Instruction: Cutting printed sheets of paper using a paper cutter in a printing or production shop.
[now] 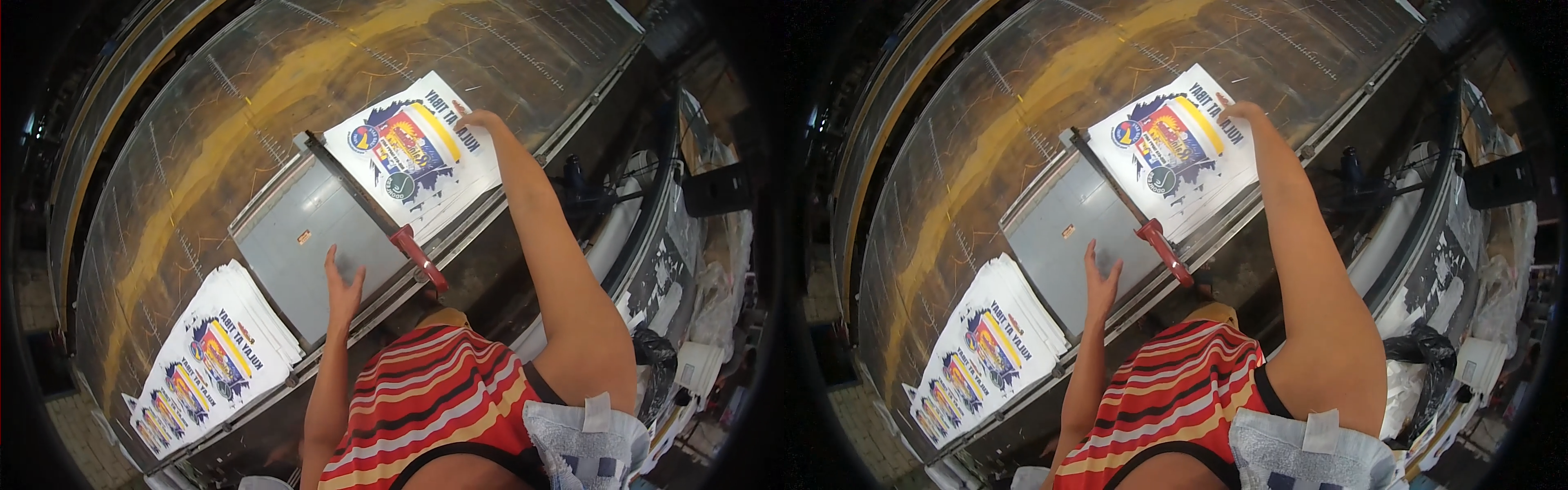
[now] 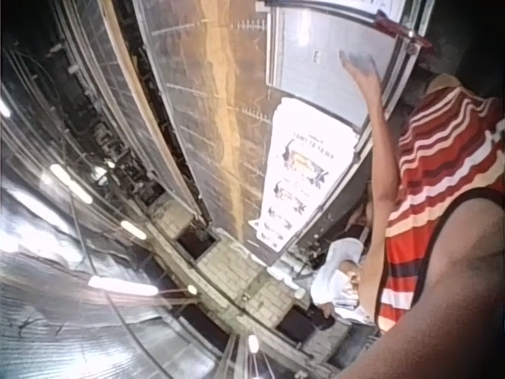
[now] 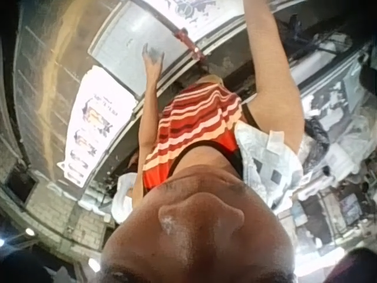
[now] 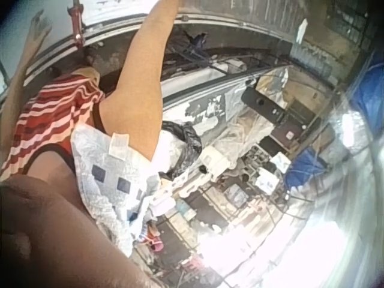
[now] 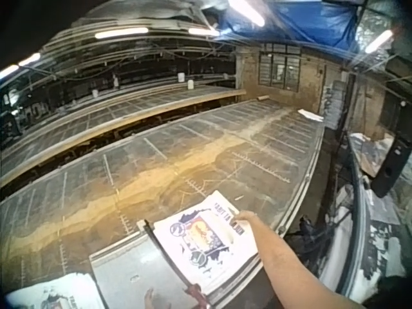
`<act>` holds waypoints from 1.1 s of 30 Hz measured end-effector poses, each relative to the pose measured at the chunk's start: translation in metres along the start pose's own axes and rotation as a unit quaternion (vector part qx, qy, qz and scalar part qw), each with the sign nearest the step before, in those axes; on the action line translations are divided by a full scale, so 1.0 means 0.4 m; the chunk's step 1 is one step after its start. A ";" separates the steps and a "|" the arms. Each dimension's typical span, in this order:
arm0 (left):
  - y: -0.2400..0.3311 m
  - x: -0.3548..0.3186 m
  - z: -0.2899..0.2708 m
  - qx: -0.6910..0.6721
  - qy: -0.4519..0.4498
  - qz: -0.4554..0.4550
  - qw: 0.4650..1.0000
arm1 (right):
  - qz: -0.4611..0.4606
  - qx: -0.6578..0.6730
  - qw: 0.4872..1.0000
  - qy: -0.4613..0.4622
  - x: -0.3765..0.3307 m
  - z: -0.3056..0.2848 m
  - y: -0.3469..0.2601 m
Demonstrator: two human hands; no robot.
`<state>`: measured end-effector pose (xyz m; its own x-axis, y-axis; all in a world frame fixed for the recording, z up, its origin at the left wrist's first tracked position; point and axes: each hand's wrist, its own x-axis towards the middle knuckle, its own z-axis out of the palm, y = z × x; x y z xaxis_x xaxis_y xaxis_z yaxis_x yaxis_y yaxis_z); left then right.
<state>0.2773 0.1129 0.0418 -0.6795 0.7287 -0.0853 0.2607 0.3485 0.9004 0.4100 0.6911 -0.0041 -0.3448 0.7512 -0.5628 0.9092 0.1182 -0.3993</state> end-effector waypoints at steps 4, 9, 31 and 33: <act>-0.045 -0.110 -0.100 -0.050 0.040 -0.080 0.995 | -0.043 -0.043 0.998 0.018 -0.029 -0.009 0.008; -0.099 -0.178 -0.127 -0.088 0.082 -0.133 0.984 | -0.022 0.164 0.972 -0.167 -0.079 -0.042 0.029; 0.032 -0.150 -0.073 -0.153 0.109 -0.143 0.972 | -0.040 0.234 0.955 -0.179 -0.143 -0.022 0.042; 0.030 -0.159 -0.077 -0.157 0.114 -0.150 0.970 | -0.076 0.181 0.969 -0.147 -0.145 -0.022 0.044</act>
<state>0.3026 0.0527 0.0710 -0.8358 0.4610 -0.2983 -0.1684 0.3020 0.9383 0.4482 0.6551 0.0278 -0.5689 0.5186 -0.6383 0.7191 -0.0629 -0.6921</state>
